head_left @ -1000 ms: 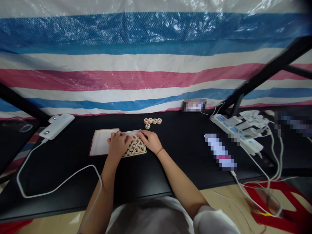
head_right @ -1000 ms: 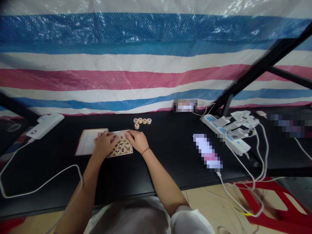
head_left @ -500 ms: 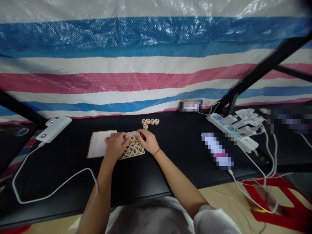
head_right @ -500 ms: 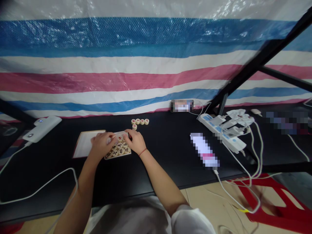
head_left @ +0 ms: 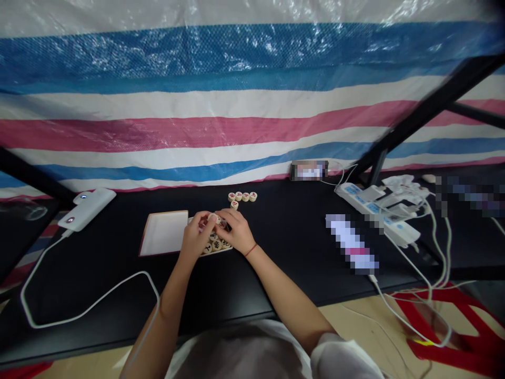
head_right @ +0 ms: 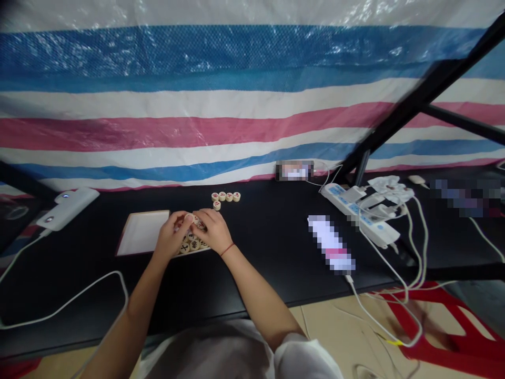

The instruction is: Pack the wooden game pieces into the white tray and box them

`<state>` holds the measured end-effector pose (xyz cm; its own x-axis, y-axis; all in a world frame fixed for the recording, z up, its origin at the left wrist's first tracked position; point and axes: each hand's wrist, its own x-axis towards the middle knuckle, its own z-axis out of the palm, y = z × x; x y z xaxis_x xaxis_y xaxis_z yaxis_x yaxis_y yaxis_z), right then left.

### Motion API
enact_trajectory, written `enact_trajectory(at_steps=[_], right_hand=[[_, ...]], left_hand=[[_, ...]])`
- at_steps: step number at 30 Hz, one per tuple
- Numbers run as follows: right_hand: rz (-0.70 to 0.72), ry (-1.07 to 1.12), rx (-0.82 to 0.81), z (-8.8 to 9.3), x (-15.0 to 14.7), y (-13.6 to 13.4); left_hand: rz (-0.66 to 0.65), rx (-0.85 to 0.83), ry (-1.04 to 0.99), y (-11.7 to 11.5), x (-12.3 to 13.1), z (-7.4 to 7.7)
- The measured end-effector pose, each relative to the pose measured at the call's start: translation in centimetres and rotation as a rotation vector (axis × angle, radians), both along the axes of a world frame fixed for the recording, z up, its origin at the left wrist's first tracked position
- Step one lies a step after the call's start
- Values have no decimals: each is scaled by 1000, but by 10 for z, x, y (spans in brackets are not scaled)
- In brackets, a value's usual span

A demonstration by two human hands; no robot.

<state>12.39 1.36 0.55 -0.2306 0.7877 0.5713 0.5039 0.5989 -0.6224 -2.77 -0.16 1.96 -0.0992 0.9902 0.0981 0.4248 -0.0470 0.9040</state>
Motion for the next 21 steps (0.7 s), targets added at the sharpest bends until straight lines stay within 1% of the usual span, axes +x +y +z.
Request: enact_trajectory(at_steps=[2,3,6,8,10,12,15,18,21], right_hand=[[-59,43,2,0,4,2],[-111,65,-4,-1,8,4],[-313,89,-45,-3,25,12],[-423,40,-93,-7,39,18],[-480,-49,-150,-12,49,22],[-483,-152,-191,-18,55,25],[-445,-268,-202,-27,57,28],[-412,-295,-193,-31,56,30],[-398,-260,-167,-27,54,31]], left_hand=[[10,-11,-47,1,-1,-1],[22,-4,-69,2,-2,-2],[60,52,-111,5,-5,-5],[75,82,-113,7,-7,-8],[77,86,-111,9,-8,-10],[81,77,-121,9,-9,-12],[93,54,-121,8,-8,-11],[82,56,-51,6,-5,-8],[49,113,91,5,-3,-5]])
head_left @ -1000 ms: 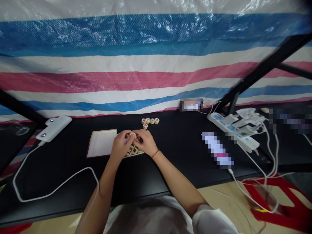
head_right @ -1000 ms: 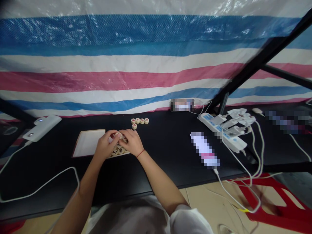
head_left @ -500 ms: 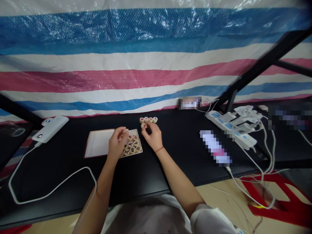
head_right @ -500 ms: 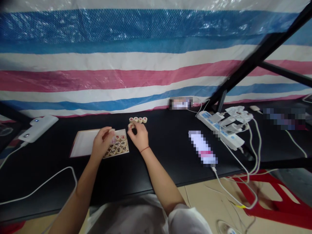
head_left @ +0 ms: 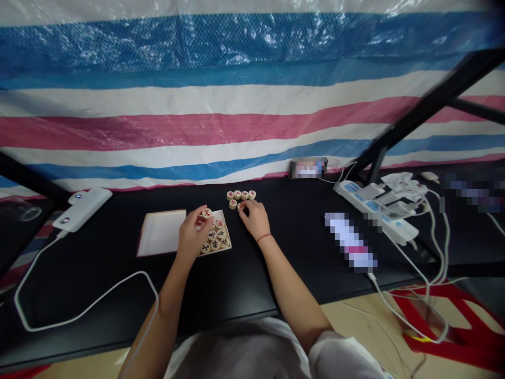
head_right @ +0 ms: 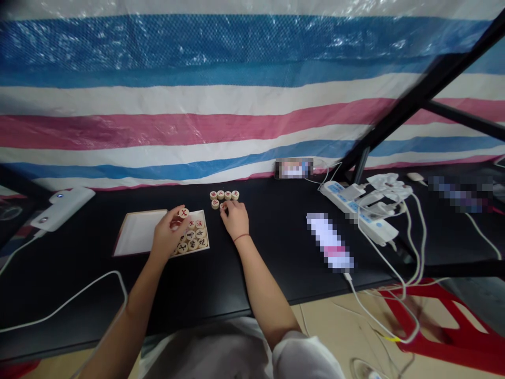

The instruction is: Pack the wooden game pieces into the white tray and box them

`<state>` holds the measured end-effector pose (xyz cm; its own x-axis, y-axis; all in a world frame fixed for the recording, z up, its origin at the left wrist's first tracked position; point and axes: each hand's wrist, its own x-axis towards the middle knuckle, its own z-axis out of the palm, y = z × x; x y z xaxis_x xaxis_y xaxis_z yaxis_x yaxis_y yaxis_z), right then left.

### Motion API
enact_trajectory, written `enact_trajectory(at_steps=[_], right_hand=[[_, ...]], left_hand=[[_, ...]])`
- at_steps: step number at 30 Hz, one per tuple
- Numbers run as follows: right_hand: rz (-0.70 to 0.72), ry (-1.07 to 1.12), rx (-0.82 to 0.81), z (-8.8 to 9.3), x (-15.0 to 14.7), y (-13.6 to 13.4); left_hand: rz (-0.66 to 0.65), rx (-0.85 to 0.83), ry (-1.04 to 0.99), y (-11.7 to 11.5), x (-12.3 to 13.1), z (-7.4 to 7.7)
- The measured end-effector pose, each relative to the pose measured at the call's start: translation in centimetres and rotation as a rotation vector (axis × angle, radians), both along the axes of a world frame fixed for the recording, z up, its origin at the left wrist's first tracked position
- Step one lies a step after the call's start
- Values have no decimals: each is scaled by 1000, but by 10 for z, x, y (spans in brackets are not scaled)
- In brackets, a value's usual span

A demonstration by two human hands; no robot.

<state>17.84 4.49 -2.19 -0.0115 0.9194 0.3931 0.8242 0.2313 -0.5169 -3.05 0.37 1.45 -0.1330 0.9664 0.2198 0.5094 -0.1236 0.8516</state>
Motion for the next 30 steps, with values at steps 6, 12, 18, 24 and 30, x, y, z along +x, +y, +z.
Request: enact_trajectory(at_steps=[6,12,18,24,30], right_hand=[[154,256,131,26,-18,-15],[413,417,45,36,-42,-32],[362,467,68,35,-46,-36],[26,416,157,27,-21,-20],[-100,123,14,10,2,-5]], left_hand=[[-89,244,298,-3,5,1],[-171,321,403,-6,7,0],[-191,349,363,-7,11,-1],[-191,274,314,-8,10,-2],[-214,263,303,-6,6,-2]])
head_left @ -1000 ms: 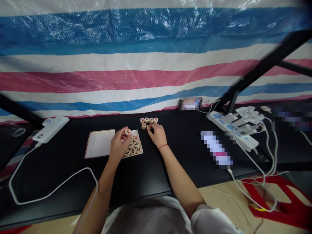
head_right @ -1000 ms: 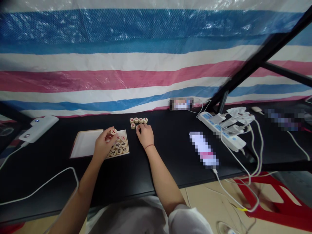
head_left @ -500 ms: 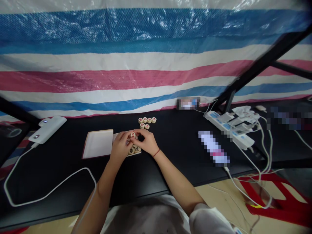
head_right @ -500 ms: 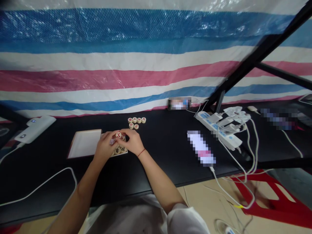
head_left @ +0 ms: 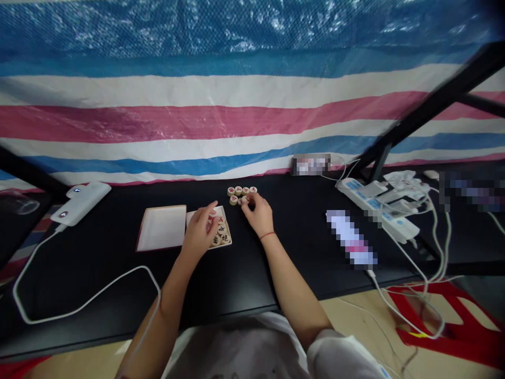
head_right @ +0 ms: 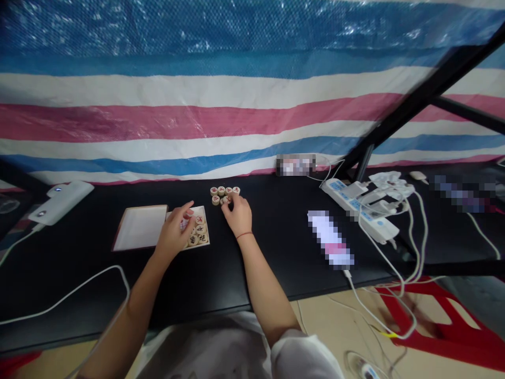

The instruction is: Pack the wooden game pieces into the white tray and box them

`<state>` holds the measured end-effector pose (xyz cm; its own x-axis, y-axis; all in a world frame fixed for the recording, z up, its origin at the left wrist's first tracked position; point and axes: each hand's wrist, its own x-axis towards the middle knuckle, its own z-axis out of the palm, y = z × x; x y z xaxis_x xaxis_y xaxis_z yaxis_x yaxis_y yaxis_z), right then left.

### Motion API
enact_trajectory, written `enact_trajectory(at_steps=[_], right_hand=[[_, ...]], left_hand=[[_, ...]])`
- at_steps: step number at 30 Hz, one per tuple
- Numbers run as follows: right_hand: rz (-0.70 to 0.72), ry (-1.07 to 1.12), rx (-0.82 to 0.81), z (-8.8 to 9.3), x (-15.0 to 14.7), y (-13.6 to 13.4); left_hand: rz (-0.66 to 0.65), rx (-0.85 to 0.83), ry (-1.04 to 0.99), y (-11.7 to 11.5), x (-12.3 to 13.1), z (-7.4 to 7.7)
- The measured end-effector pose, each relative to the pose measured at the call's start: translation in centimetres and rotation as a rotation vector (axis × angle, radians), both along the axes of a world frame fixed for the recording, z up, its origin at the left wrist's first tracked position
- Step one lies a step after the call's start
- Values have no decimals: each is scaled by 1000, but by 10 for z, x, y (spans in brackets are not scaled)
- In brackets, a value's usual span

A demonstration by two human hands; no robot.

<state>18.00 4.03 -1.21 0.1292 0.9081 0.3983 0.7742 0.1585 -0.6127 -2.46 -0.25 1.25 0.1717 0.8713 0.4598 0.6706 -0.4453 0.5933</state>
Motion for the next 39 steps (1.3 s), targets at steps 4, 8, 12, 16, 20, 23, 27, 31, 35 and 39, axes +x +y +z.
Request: enact_trajectory(at_steps=[4,8,12,16,20,23,27,31,35,39], right_hand=[[41,-118,-27,-4,-2,0],[41,-133,-51,-6,-5,2],[41,-149,-66,-8,-6,5],[40,-146,-80,-8,-6,6],[-29,-120,-35,0,-9,1],[-31,-80,21,7,-17,-8],[315,-22,-64,10,-36,-18],[391,-119,-123,7,-47,-21],[366,-135,-117,6,-47,-20],[359,-124,-109,5,-48,-21]], left_hand=[[-6,23,-3,0,1,1],[-14,24,-5,0,1,0],[-11,7,-17,1,0,-2],[-10,18,9,3,0,-2],[97,-8,72,3,-1,-2],[236,-33,192,1,0,-4],[253,-62,368,-2,3,-8],[179,-93,426,-3,4,-11],[153,-125,417,-2,1,-11],[101,-104,386,1,-2,-11]])
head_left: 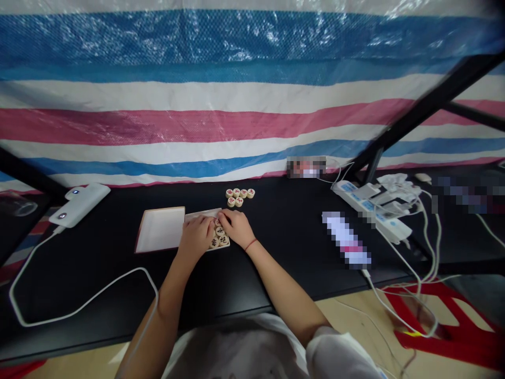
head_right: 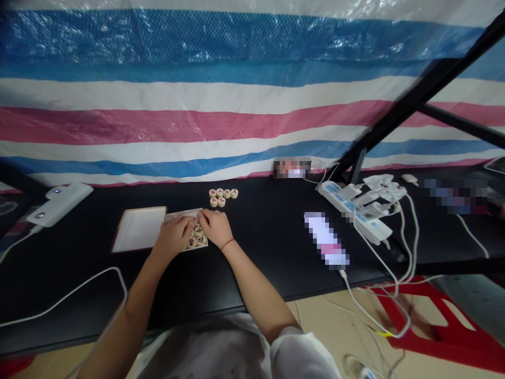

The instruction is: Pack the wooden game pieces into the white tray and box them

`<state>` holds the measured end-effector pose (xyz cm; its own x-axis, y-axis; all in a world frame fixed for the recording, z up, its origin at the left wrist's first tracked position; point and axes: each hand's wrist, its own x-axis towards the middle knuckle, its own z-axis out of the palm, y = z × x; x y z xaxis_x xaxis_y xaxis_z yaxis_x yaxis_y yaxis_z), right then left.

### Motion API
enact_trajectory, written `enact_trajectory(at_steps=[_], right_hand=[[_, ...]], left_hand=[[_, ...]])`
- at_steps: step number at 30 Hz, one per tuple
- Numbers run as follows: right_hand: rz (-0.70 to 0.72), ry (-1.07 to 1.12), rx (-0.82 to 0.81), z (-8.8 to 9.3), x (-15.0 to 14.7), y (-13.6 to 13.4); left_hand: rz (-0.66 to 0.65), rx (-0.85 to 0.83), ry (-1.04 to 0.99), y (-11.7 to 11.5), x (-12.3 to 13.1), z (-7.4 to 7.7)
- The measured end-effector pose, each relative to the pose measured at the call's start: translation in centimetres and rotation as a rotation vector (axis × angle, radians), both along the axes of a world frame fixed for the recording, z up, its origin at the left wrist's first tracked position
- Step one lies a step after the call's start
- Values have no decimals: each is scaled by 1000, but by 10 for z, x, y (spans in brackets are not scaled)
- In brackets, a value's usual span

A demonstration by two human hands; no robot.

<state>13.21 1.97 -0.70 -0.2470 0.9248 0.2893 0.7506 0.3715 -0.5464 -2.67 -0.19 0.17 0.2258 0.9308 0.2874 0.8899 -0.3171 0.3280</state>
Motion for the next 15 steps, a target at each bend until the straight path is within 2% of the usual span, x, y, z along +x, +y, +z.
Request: enact_trajectory(at_steps=[4,10,13,15], right_hand=[[-14,2,-9,0,-1,0],[-2,53,-12,-1,0,0],[-13,108,60,4,1,-2],[27,134,116,10,0,-5]], left_hand=[[-120,-1,-111,2,-2,2],[-147,0,-235,3,-3,4],[-90,36,-310,4,-3,8],[-17,62,-406,5,-3,11]])
